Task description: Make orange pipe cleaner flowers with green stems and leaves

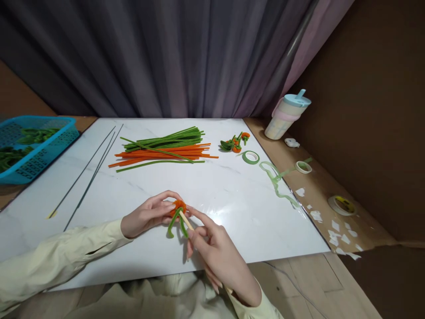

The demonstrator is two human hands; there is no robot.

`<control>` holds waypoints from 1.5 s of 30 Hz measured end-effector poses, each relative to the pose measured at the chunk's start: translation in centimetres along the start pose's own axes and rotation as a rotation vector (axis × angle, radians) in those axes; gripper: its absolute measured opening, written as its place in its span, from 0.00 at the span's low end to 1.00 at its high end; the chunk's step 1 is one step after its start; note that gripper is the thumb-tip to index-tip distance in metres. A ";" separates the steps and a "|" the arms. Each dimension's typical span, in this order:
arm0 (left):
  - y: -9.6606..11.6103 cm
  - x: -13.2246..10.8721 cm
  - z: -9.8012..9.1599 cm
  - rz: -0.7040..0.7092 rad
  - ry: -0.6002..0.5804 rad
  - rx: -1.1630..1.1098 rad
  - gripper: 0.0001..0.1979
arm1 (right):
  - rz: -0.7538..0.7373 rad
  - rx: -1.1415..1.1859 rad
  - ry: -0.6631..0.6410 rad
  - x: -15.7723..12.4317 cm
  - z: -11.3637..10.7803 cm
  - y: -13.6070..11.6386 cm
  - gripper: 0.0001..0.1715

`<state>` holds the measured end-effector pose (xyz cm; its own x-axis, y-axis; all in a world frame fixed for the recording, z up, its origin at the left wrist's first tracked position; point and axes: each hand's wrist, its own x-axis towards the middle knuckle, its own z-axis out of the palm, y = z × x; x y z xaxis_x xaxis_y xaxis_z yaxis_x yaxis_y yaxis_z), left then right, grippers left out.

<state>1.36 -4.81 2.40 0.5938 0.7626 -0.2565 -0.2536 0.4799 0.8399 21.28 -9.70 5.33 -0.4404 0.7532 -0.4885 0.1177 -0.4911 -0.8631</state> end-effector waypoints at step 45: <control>-0.9 0.2 0.0 0.024 0.091 0.131 0.15 | -0.572 -0.592 0.586 4.2 -1.8 0.0 0.08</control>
<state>1.73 -5.10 1.57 0.5154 0.8122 -0.2732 -0.1611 0.4049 0.9000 21.04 -5.79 3.07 -0.0811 0.9820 0.1706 0.5189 0.1877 -0.8340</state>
